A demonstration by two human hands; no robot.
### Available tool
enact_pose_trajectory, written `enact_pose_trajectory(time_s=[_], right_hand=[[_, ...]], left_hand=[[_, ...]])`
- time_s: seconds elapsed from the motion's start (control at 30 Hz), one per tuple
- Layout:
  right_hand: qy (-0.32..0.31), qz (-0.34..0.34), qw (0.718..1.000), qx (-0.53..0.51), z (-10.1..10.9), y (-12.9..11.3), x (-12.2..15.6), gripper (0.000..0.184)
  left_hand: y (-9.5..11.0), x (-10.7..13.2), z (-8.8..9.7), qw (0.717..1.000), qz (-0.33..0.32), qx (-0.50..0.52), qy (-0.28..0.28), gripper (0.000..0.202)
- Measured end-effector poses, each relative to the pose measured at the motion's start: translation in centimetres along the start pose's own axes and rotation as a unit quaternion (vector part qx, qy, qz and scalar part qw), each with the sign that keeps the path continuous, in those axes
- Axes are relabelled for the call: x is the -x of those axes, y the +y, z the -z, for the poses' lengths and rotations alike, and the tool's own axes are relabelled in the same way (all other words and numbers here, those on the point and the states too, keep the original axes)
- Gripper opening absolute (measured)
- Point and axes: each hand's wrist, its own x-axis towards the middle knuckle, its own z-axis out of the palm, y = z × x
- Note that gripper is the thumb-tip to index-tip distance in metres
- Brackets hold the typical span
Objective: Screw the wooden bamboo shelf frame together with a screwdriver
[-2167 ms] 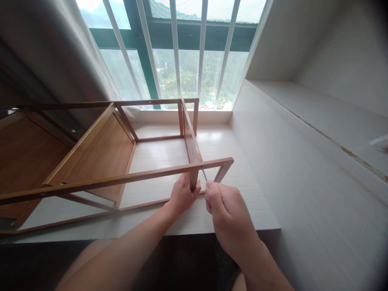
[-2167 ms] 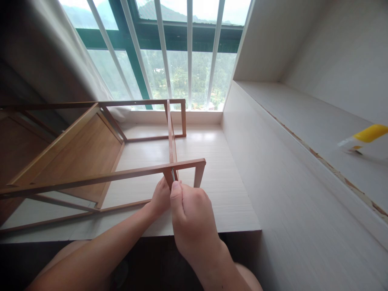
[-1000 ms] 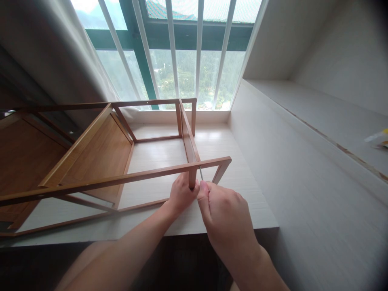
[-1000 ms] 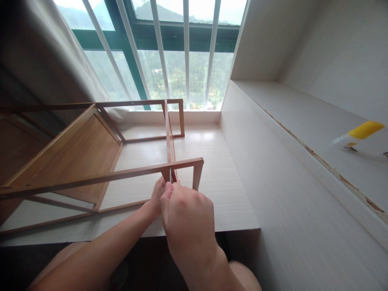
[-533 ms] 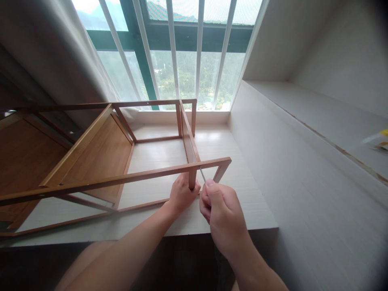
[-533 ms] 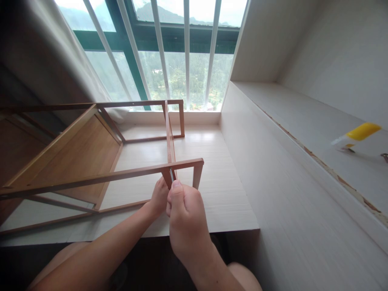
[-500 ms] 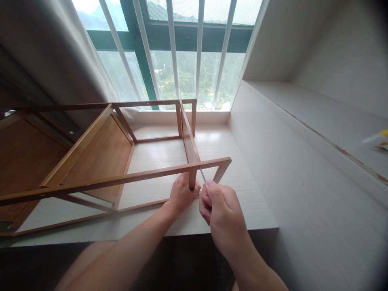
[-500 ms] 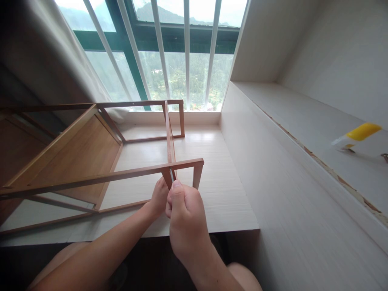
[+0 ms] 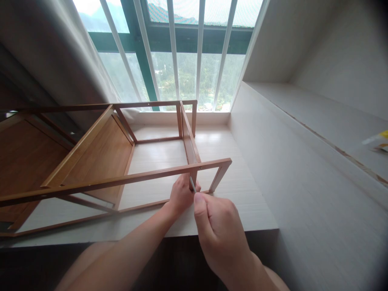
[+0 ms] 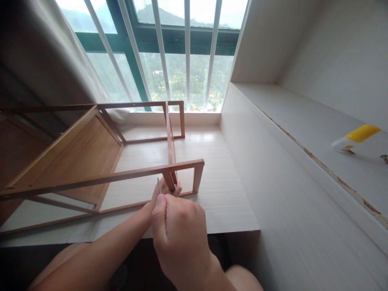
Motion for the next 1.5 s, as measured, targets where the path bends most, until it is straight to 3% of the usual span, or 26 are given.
enact_pose_trajectory(time_s=[0.17,0.27,0.4,0.5,0.6,0.73,0.83,0.97,1.03,1.1,1.2,1.33,1.43,1.5], right_hand=[[-0.140,0.081,0.986,-0.029,0.7,0.4,0.3,0.037],[-0.274,0.121,0.954,-0.013,1.4,0.2,0.4,0.034],[-0.425,0.111,0.898,0.012,2.0,-0.2,1.2,0.028],[-0.478,0.105,0.871,0.048,1.9,0.1,1.8,0.027],[-0.491,0.104,0.861,0.079,1.6,0.9,2.2,0.025],[-0.462,0.119,0.878,0.048,0.5,2.1,2.4,0.021],[-0.433,0.121,0.893,-0.002,-1.0,2.9,2.4,0.020],[-0.421,0.119,0.892,-0.112,-3.1,3.2,2.6,0.011],[-0.401,0.098,0.898,-0.154,-4.0,2.9,3.3,0.017],[-0.375,0.052,0.907,-0.187,-4.8,2.6,4.8,0.016],[-0.295,-0.043,0.920,-0.254,-6.2,3.2,8.6,0.009],[-0.113,-0.169,0.923,-0.327,-7.4,5.6,14.6,0.034],[-0.004,-0.222,0.921,-0.320,-5.9,6.6,17.3,0.043],[0.058,-0.204,0.937,-0.277,-3.2,6.1,17.6,0.041]], left_hand=[[-0.3,0.2,-0.3,0.993,-0.016,-0.120,0.004,0.014],[0.1,0.2,0.4,0.989,-0.007,-0.148,-0.028,0.026],[0.7,0.3,1.9,0.983,-0.012,-0.164,-0.085,0.043],[1.0,0.9,3.1,0.976,-0.026,-0.175,-0.129,0.057],[1.2,2.0,4.2,0.960,-0.034,-0.220,-0.167,0.065],[1.7,2.9,5.8,0.942,-0.027,-0.271,-0.196,0.061],[2.5,3.2,7.6,0.949,-0.035,-0.252,-0.187,0.050],[3.3,6.1,10.6,0.983,-0.033,-0.160,-0.085,0.024],[3.0,8.6,11.9,0.993,-0.014,-0.114,-0.035,0.023],[2.1,11.1,12.9,0.996,0.037,-0.072,-0.026,0.025],[0.7,13.3,13.7,0.993,0.110,-0.016,-0.051,0.031],[0.9,14.1,14.3,0.989,0.121,0.042,-0.079,0.037],[2.0,14.7,14.7,0.985,0.100,0.057,-0.125,0.038],[2.7,15.3,14.8,0.982,0.082,0.056,-0.162,0.039]])
